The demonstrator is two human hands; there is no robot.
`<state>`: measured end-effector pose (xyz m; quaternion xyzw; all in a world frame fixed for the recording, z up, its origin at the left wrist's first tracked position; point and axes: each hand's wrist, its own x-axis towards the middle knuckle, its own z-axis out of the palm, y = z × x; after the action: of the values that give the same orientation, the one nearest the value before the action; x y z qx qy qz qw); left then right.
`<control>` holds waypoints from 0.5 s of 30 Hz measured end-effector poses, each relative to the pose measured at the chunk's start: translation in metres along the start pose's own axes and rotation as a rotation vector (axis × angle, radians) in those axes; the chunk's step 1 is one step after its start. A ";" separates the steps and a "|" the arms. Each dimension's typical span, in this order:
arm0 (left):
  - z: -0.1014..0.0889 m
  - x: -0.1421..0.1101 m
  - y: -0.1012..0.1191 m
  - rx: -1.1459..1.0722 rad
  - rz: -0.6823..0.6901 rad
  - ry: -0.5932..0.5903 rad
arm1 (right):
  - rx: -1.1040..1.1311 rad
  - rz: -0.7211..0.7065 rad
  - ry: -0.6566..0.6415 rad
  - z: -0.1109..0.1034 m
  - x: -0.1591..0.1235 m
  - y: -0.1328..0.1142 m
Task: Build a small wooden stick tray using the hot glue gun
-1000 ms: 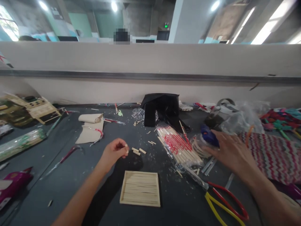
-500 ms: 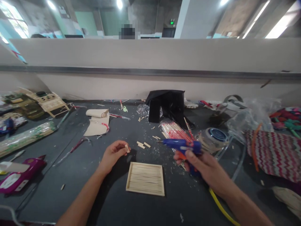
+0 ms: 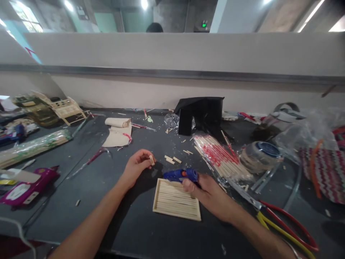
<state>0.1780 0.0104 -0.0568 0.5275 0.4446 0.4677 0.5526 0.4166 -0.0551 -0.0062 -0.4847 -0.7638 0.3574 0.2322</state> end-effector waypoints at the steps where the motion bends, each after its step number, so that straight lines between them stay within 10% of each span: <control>1: 0.000 0.000 0.000 0.006 0.005 0.005 | 0.001 -0.009 0.012 0.001 -0.001 0.001; 15: -0.007 0.001 0.001 -0.142 -0.071 -0.091 | 0.078 -0.061 0.096 0.012 0.000 0.007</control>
<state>0.1715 0.0121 -0.0565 0.4917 0.4030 0.4539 0.6244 0.4122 -0.0573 -0.0190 -0.4686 -0.7515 0.3559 0.2982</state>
